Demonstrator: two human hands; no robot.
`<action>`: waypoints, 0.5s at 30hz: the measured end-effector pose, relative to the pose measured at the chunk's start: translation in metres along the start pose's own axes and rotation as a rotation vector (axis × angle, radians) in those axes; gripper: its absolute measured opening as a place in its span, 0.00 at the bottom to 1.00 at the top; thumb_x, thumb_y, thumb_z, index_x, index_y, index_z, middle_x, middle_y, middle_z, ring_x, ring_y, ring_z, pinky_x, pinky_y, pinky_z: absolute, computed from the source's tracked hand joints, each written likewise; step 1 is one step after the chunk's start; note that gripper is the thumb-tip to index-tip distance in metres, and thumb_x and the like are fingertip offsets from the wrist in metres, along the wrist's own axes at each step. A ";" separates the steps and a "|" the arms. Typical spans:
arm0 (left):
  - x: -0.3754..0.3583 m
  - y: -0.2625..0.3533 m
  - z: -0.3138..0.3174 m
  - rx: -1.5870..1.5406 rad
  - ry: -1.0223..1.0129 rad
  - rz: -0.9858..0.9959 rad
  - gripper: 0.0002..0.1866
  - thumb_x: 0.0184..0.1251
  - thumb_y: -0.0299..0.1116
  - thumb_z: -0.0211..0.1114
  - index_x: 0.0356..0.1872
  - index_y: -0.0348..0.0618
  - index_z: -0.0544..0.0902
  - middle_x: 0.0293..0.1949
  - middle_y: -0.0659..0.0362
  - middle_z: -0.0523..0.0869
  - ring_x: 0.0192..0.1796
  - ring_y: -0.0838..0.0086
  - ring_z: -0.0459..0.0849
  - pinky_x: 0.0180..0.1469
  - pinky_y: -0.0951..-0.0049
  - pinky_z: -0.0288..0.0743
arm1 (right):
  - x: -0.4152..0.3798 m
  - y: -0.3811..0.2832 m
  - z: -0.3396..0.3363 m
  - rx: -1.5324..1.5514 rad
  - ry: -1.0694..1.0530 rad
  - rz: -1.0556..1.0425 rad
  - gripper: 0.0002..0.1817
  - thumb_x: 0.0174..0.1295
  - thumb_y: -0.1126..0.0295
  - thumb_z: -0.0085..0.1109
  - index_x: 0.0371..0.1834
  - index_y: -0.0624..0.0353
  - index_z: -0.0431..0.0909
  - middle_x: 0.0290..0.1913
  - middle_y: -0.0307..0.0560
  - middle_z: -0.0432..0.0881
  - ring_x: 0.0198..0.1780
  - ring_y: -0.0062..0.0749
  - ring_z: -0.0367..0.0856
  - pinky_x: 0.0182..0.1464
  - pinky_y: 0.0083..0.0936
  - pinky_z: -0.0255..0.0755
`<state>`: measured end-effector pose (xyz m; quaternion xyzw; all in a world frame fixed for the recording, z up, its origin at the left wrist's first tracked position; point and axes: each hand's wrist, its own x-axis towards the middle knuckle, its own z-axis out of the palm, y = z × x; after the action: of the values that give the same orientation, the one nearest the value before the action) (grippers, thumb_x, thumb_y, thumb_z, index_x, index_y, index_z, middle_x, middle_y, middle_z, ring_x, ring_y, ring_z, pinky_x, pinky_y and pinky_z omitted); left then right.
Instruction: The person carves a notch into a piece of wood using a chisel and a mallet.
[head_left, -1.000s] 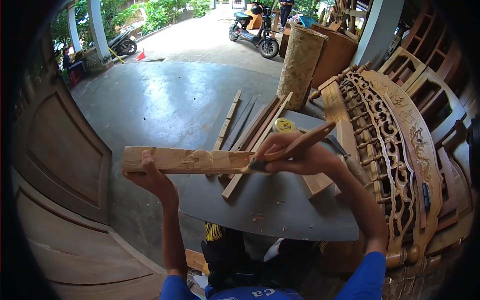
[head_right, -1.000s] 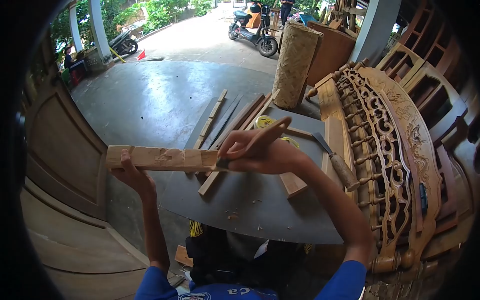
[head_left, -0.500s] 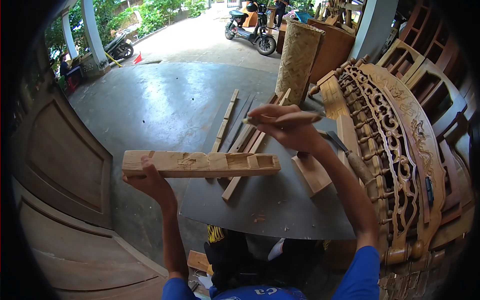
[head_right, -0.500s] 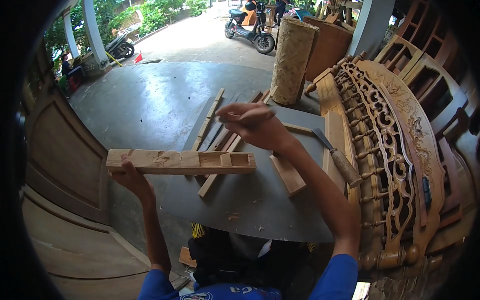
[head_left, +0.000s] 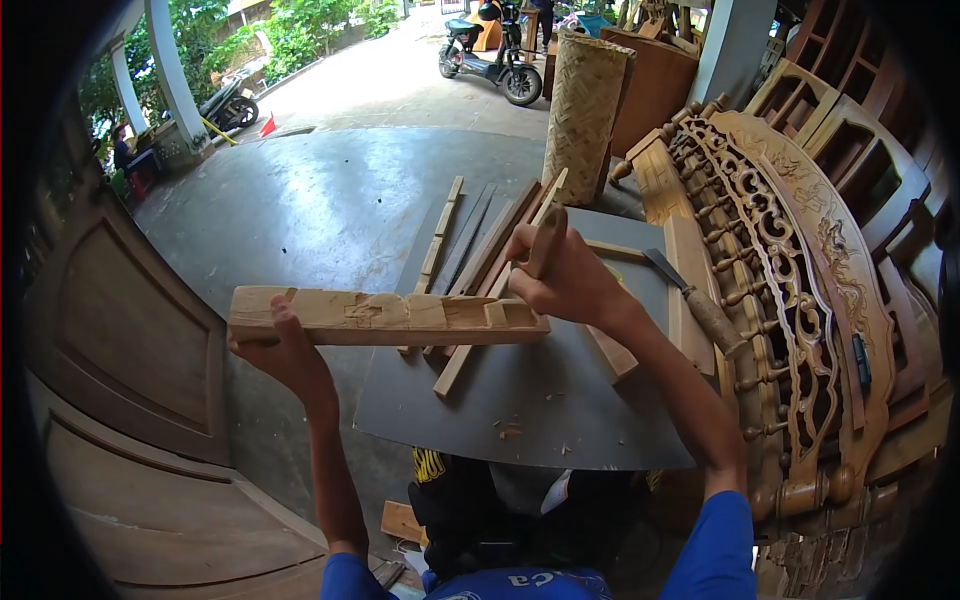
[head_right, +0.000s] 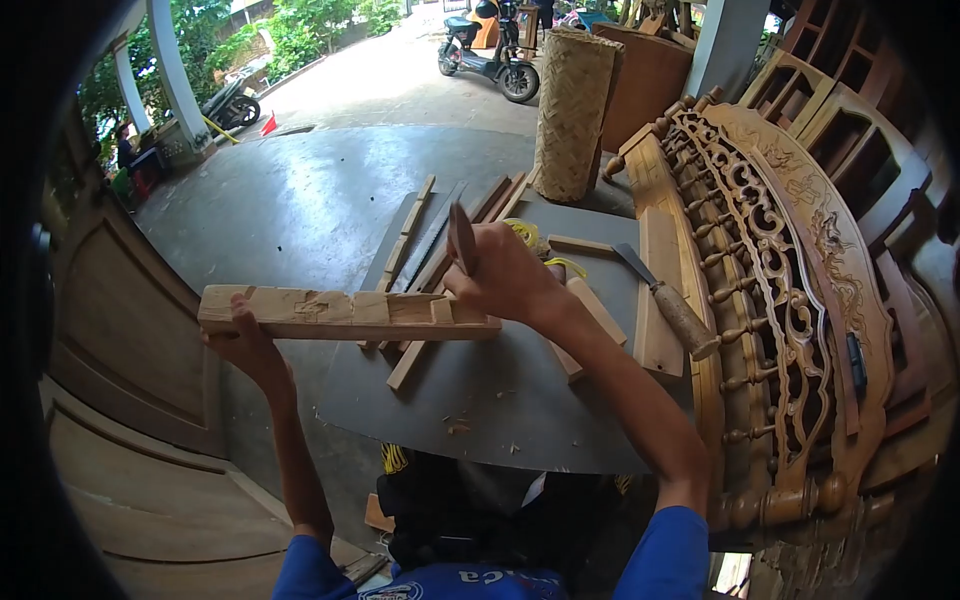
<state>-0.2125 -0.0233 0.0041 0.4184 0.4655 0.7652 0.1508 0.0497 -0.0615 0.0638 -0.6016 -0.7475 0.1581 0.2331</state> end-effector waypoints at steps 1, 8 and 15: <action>0.003 0.002 0.002 -0.023 -0.017 0.005 0.28 0.59 0.37 0.57 0.53 0.31 0.56 0.44 0.49 0.66 0.47 0.69 0.70 0.50 0.71 0.67 | -0.005 0.006 0.007 0.174 0.108 -0.069 0.11 0.51 0.70 0.57 0.38 0.61 0.74 0.29 0.46 0.78 0.32 0.29 0.79 0.35 0.22 0.72; 0.026 0.002 0.005 0.001 -0.061 0.091 0.26 0.59 0.36 0.58 0.51 0.29 0.60 0.42 0.50 0.69 0.44 0.70 0.71 0.49 0.73 0.67 | -0.046 0.010 -0.006 0.147 -0.093 -0.058 0.10 0.51 0.76 0.59 0.38 0.59 0.76 0.35 0.44 0.81 0.36 0.26 0.80 0.39 0.21 0.74; 0.020 0.009 0.001 -0.068 -0.076 0.045 0.27 0.59 0.37 0.57 0.53 0.30 0.58 0.44 0.49 0.68 0.45 0.70 0.71 0.50 0.72 0.67 | -0.060 0.021 0.003 0.148 0.006 -0.244 0.13 0.52 0.74 0.59 0.43 0.59 0.75 0.34 0.49 0.82 0.38 0.34 0.82 0.40 0.23 0.73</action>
<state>-0.2221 -0.0150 0.0222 0.4520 0.4236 0.7675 0.1650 0.0751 -0.1155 0.0411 -0.4877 -0.8007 0.1815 0.2966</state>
